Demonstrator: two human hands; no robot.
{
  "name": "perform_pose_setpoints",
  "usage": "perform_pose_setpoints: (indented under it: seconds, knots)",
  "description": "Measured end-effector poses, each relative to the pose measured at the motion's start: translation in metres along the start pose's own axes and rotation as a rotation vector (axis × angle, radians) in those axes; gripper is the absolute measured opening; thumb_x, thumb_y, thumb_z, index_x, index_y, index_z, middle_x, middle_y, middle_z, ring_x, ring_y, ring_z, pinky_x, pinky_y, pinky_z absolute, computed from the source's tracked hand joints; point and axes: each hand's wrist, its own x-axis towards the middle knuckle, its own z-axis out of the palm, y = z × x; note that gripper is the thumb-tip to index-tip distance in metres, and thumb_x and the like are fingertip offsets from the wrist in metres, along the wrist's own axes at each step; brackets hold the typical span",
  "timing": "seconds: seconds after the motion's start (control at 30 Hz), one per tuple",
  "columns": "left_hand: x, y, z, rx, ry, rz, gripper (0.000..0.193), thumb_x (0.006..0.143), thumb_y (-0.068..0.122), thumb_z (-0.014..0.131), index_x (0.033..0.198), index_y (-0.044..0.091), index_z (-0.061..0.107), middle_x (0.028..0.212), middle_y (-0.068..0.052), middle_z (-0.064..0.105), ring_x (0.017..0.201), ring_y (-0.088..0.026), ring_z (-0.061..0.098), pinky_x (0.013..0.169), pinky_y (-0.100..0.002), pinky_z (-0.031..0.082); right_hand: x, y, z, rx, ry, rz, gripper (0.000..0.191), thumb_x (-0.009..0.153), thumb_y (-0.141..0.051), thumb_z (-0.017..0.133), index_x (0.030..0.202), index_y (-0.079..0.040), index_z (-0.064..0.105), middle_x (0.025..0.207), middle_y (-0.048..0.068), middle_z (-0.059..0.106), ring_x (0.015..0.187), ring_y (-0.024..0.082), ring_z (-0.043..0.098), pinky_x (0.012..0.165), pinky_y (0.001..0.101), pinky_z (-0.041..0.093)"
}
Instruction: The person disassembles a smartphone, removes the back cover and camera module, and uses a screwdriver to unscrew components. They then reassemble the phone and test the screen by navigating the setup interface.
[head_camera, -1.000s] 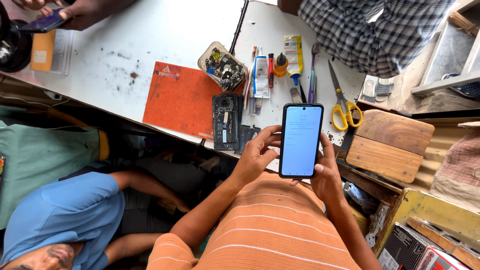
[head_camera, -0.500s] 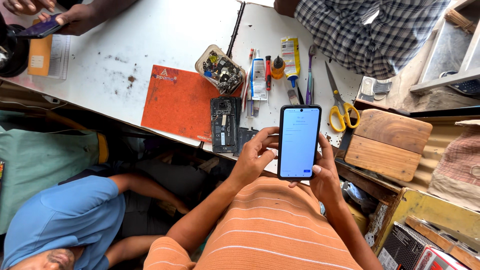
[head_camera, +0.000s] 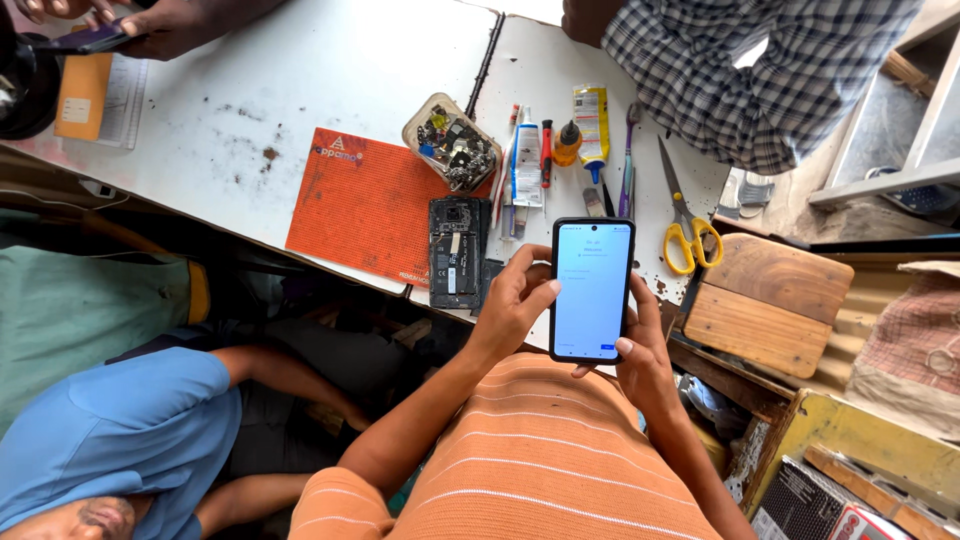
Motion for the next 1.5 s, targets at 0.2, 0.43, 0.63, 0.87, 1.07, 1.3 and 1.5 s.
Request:
perform_pose_setpoints:
  seconds: [0.2, 0.43, 0.63, 0.87, 1.07, 1.3, 1.5]
  knots:
    - [0.016, -0.004, 0.002, 0.047, 0.083, -0.005, 0.020, 0.099, 0.014, 0.064, 0.111, -0.001, 0.057, 0.087, -0.006, 0.074, 0.080, -0.006, 0.064, 0.071, -0.023, 0.052, 0.007, 0.000, 0.004, -0.041, -0.007, -0.010, 0.101, 0.082, -0.024, 0.060, 0.165, -0.009, 0.005, 0.142, 0.030, 0.041, 0.114, 0.035, 0.063, 0.064, 0.0489, 0.068]
    - [0.025, -0.011, 0.000, 0.034, 0.094, -0.016, 0.019, 0.100, 0.013, 0.064, 0.111, -0.001, 0.058, 0.085, -0.008, 0.074, 0.076, -0.008, 0.063, 0.068, -0.024, 0.050, 0.015, -0.005, 0.002, -0.044, -0.015, 0.009, 0.101, 0.082, -0.024, 0.060, 0.166, -0.009, 0.006, 0.142, 0.029, 0.042, 0.110, 0.033, 0.064, 0.062, 0.0475, 0.069]
    - [0.025, -0.014, -0.003, -0.074, 0.030, 0.046, 0.021, 0.100, 0.011, 0.060, 0.117, -0.001, 0.056, 0.094, -0.008, 0.073, 0.085, -0.008, 0.065, 0.078, -0.023, 0.054, 0.020, -0.006, 0.000, -0.067, 0.002, 0.009, 0.102, 0.080, -0.027, 0.061, 0.164, -0.009, 0.007, 0.143, 0.029, 0.042, 0.109, 0.033, 0.066, 0.058, 0.0461, 0.069]
    - [0.024, -0.014, -0.001, -0.045, 0.021, 0.034, 0.022, 0.100, 0.012, 0.060, 0.117, -0.001, 0.056, 0.091, -0.009, 0.072, 0.083, -0.009, 0.065, 0.074, -0.025, 0.052, 0.018, -0.008, 0.000, -0.066, 0.007, 0.004, 0.102, 0.080, -0.026, 0.061, 0.165, -0.009, 0.007, 0.141, 0.029, 0.042, 0.111, 0.034, 0.065, 0.059, 0.0460, 0.069]
    - [0.024, -0.015, 0.002, -0.091, 0.043, 0.035, 0.018, 0.102, 0.015, 0.059, 0.111, 0.000, 0.056, 0.089, -0.006, 0.072, 0.081, -0.007, 0.065, 0.073, -0.024, 0.054, 0.011, -0.009, 0.003, -0.063, 0.001, 0.007, 0.101, 0.080, -0.025, 0.059, 0.164, -0.008, 0.006, 0.144, 0.029, 0.041, 0.112, 0.033, 0.064, 0.060, 0.0465, 0.069]
    - [0.023, -0.013, 0.008, 0.002, 0.058, -0.001, 0.017, 0.099, 0.014, 0.062, 0.108, 0.000, 0.056, 0.083, -0.007, 0.073, 0.075, -0.007, 0.062, 0.067, -0.024, 0.049, 0.006, -0.006, 0.003, -0.049, 0.014, 0.004, 0.101, 0.080, -0.024, 0.059, 0.165, -0.009, 0.006, 0.142, 0.029, 0.041, 0.112, 0.033, 0.064, 0.061, 0.0470, 0.068]
    - [0.018, -0.012, 0.005, -0.087, -0.017, 0.057, 0.022, 0.103, 0.015, 0.053, 0.117, -0.002, 0.056, 0.093, -0.010, 0.070, 0.083, -0.011, 0.064, 0.079, -0.029, 0.054, 0.004, -0.005, 0.003, -0.035, 0.033, -0.012, 0.101, 0.081, -0.027, 0.061, 0.165, -0.010, 0.008, 0.142, 0.028, 0.043, 0.110, 0.034, 0.066, 0.059, 0.0462, 0.068]
